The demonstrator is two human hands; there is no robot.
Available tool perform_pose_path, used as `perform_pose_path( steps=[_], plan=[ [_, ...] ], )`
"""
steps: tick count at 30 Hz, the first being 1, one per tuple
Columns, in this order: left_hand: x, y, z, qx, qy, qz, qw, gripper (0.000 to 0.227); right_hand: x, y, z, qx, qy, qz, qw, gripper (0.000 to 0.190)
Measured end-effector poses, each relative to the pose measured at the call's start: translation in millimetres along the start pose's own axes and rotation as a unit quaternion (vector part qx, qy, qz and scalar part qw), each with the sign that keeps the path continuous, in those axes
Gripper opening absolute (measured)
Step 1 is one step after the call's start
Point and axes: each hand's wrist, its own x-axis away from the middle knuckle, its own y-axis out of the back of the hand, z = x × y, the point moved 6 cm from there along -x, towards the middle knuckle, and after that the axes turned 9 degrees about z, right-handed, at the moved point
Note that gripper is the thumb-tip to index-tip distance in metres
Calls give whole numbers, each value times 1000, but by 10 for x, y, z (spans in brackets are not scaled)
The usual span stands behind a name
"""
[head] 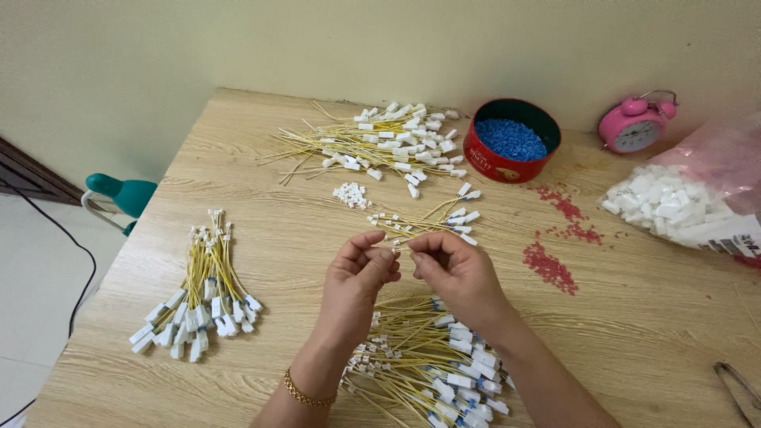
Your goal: Assembling small white plastic connectors onto thin yellow wires at a workbench.
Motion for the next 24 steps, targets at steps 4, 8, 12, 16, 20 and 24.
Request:
perform_pose_path(
  steps=[4,8,12,16,20,24],
  plan=[
    [18,-23,-21,-19,-26,9,999,31,43,-36,149,144,-22,-23,989,19],
    [46,-95,-97,-48,-49,22,997,29,54,-67,253,173,21,-27,984,16],
    [52,-108,-100,-43,-44,17,998,28,55,-72,313,248,18,-42,968,14],
    [62,-103,-68,-44,-49,20,998,28,67,-88,332,323,90,-50,941,10],
    [93,-137,-79,-60,-44,33,997,29,64,-104,342,365,117,-48,922,11],
    [95,-128,-66,-71,-41,49,995,31,38,-94,319,325,84,-20,942,12]
  ],
)
